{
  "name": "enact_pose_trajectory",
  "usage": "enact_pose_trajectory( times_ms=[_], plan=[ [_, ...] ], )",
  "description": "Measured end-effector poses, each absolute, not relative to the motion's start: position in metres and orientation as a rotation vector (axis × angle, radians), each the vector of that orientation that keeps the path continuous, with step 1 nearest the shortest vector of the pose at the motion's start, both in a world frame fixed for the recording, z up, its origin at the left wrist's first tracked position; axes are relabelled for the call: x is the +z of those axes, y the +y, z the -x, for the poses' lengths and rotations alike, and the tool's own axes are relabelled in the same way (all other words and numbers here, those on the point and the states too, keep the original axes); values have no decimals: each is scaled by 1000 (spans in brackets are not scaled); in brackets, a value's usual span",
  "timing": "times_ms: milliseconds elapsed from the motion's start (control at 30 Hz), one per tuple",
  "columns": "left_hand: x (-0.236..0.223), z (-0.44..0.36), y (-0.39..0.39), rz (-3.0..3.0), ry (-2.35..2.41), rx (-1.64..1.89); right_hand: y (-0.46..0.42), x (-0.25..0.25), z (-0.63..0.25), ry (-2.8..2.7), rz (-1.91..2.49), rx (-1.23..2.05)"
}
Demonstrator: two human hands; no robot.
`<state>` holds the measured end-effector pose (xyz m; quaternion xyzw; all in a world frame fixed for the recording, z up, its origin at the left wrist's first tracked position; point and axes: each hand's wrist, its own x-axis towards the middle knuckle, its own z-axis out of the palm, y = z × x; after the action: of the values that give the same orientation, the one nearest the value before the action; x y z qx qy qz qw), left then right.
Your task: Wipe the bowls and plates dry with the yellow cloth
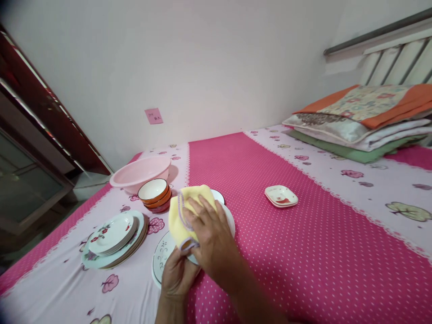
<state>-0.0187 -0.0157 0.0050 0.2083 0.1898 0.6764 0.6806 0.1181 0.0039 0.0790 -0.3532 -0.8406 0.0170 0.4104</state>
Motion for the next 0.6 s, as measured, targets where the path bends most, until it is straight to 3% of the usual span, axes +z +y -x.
enact_pose_trajectory(
  times_ms=[267,400,600],
  plan=[
    [-9,34,-11,-427,134,1347,37,53,-140,-1848,991,218],
    [-17,41,-3,-417,51,1498,40,45,-139,-1796,973,340],
    [-18,56,3,-223,297,1741,35,35,-124,-1872,982,414]
  ],
)
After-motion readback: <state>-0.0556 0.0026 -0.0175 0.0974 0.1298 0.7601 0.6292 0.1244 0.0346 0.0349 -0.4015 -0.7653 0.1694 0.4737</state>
